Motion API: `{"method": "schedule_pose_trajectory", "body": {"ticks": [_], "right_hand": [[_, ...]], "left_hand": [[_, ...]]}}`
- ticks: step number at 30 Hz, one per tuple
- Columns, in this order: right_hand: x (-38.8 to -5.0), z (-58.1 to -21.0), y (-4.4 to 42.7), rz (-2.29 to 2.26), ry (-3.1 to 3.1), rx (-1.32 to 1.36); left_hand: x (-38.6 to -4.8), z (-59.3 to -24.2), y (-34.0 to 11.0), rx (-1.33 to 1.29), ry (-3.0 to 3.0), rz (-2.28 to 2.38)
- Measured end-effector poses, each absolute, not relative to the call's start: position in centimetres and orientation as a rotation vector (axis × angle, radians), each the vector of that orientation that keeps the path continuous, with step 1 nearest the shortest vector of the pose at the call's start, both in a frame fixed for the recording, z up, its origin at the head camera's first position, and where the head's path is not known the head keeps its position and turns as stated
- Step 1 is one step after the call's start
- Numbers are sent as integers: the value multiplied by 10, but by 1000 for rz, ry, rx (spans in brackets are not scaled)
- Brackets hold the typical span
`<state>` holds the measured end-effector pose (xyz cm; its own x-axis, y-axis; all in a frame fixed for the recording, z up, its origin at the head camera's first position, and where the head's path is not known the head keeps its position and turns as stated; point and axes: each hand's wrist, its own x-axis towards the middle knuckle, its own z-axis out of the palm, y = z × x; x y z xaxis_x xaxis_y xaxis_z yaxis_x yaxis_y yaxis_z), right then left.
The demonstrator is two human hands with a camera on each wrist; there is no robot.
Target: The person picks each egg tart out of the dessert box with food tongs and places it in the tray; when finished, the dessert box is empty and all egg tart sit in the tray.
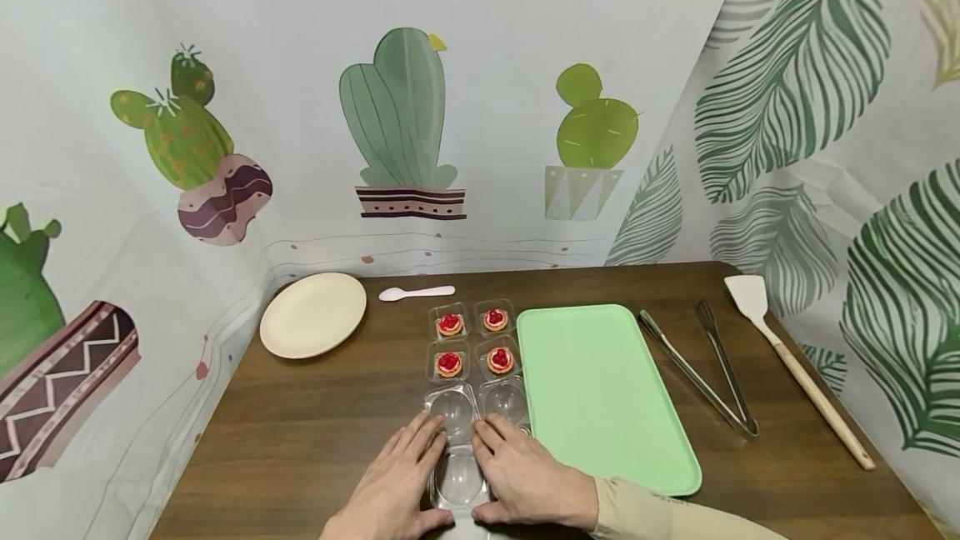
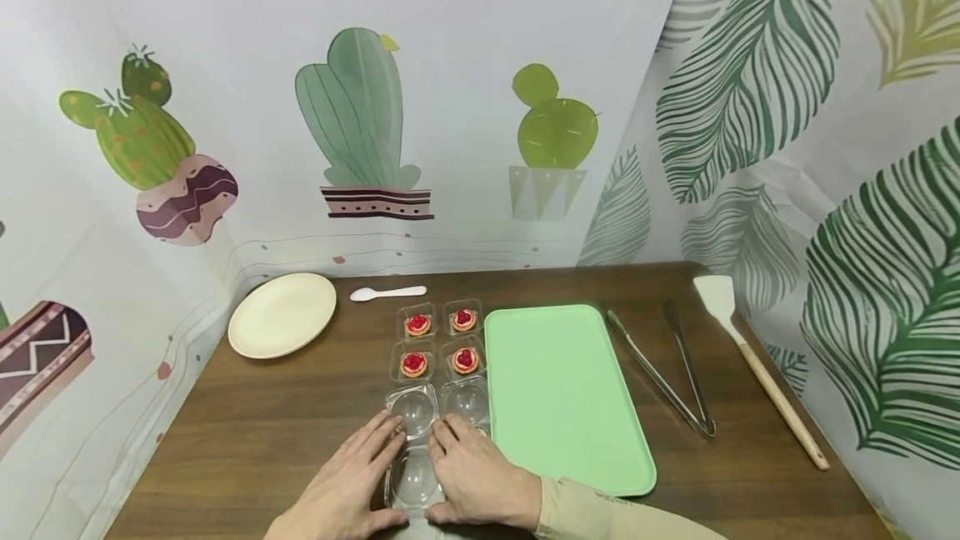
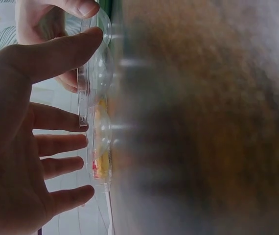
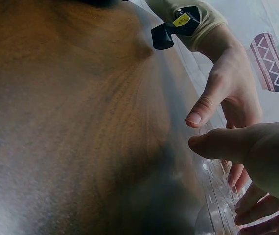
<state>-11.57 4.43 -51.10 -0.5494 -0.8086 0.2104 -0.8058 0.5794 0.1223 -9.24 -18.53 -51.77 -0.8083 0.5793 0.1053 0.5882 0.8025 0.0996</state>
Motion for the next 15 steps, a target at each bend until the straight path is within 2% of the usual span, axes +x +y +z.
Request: {"method": "schedule_pose_trajectory", "body": {"ticks": [15], "right_hand": [[-117,-512,47,-2,-2552,1364]], "left_hand": [[-91,-517,-184,-942,-2926,-190]]}}
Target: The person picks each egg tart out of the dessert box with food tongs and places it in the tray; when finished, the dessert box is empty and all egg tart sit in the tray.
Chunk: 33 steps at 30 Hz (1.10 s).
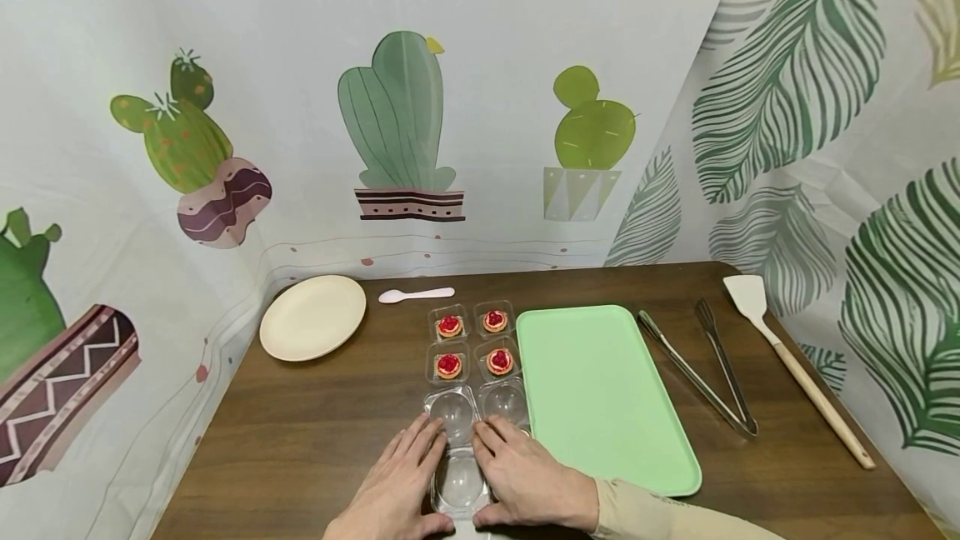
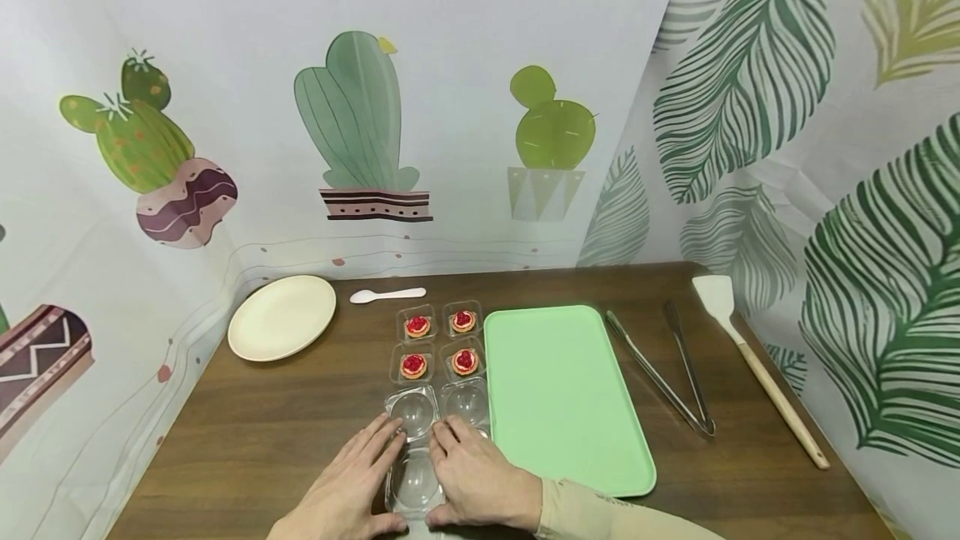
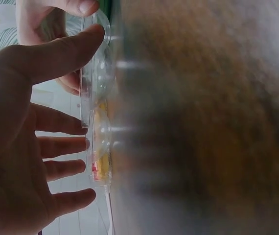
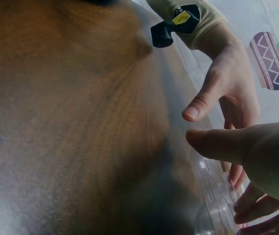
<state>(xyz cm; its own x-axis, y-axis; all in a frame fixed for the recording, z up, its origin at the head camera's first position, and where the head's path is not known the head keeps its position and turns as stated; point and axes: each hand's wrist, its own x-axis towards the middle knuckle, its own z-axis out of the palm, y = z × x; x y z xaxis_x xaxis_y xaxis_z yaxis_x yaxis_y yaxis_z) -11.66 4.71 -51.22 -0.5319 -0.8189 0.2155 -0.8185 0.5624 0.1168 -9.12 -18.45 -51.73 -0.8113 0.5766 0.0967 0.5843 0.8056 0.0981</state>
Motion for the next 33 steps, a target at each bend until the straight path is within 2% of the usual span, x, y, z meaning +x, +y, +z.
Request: {"method": "schedule_pose_trajectory", "body": {"ticks": [7,17,24,33], "right_hand": [[-123,-501,54,91,-2582,1357],[-141,-467,77,436,-2537,1200],[-155,-449,103,636,-2420,1150],[-175,-443,144,724,-2349,1021]], "left_hand": [[-92,-511,-186,-963,-2936,-219],[-108,-499,-188,-979,-2762,-347],[-122,-487,-184,-933,-2727,-461],[-146,-484,-180,-933,-2677,-550]]}}
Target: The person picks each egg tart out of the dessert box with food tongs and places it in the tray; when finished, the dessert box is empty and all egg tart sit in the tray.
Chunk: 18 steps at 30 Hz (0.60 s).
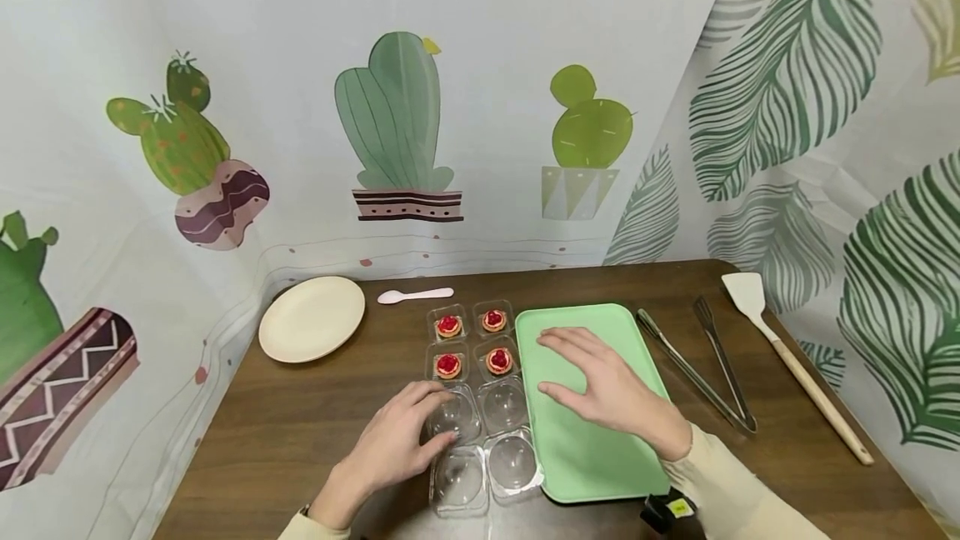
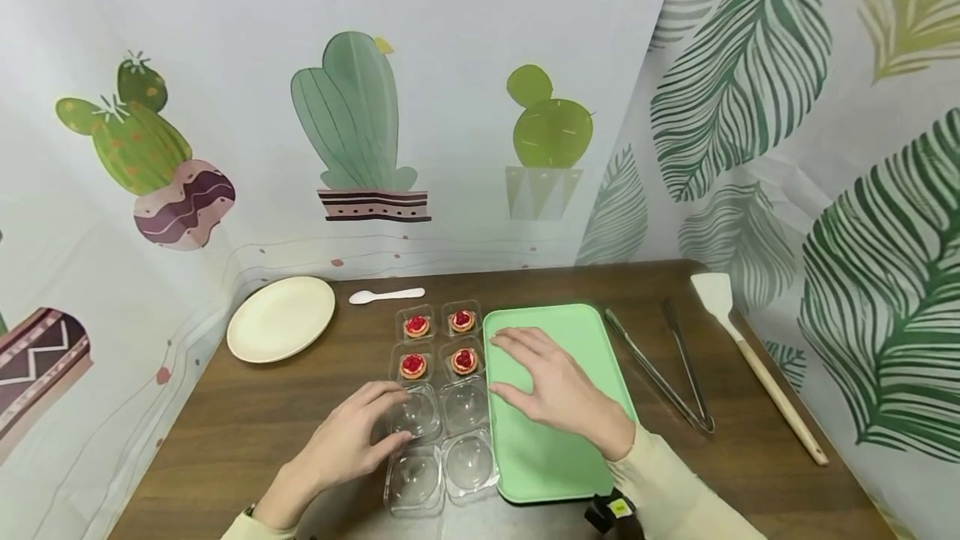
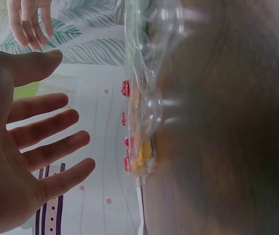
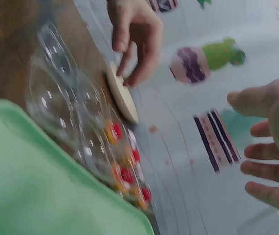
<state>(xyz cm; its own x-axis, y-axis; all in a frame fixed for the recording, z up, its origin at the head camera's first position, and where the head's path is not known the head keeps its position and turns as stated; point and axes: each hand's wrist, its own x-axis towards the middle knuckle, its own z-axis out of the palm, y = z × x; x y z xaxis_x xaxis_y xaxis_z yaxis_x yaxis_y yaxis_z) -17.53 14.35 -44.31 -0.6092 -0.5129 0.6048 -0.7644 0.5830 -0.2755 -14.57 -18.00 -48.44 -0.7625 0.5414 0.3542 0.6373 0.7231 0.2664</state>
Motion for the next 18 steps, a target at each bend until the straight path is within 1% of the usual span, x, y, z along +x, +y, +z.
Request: {"method": "schedule_pose_trajectory", "body": {"ticks": [6,18], "right_hand": [[-184,-449,171,795,-2317,873],[-193,-471,207,828,-2326,575]], "left_hand": [[-164,-487,-176,-912,-2705,-566],[-200,-490,-160,-921,-2793,-540]]}}
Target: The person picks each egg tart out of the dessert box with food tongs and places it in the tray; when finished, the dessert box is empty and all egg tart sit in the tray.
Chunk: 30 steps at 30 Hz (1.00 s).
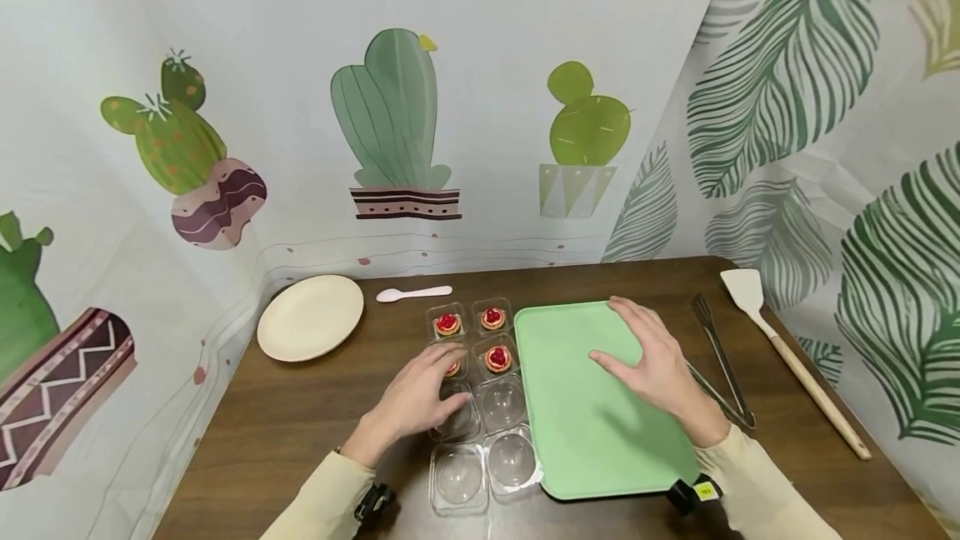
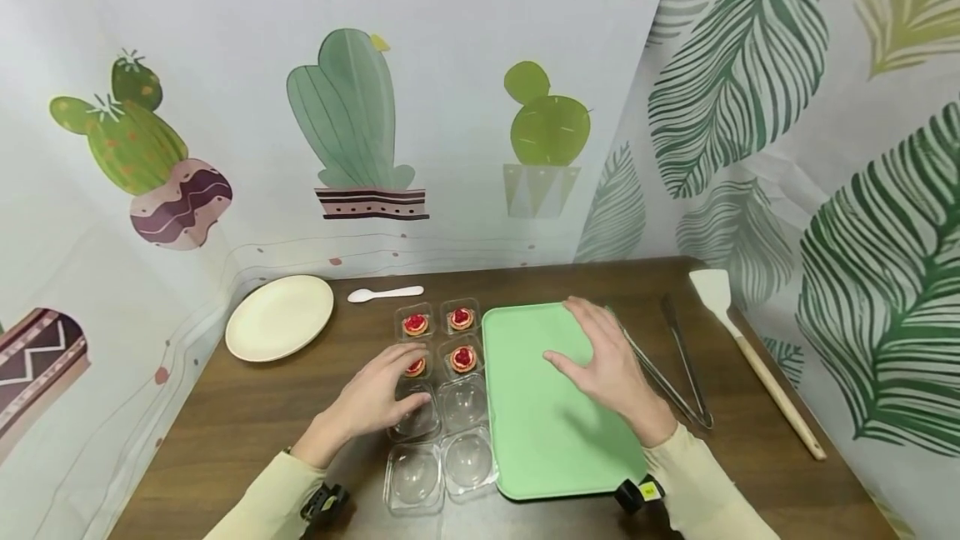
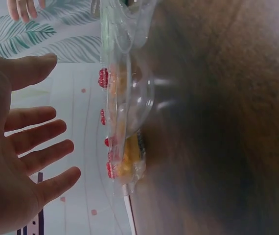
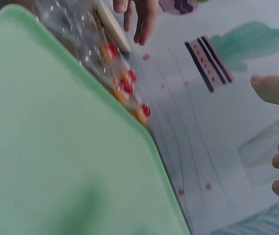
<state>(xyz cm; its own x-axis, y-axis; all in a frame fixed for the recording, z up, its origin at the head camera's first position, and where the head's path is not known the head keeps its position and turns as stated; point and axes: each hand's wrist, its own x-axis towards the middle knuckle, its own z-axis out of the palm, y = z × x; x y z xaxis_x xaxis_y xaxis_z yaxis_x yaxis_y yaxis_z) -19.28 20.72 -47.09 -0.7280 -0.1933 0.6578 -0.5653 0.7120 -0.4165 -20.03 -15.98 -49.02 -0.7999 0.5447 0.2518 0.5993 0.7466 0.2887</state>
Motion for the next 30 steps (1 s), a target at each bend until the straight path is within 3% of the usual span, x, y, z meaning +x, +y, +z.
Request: {"method": "schedule_pose_trajectory", "body": {"ticks": [16,30], "right_hand": [[-191,-497,276,790,-2688,64],[-186,-527,318,552,-2762,-156]], "left_hand": [[-228,-503,-139,-892,-2868,-525],[-238,-511,-129,-846,-2922,-427]]}}
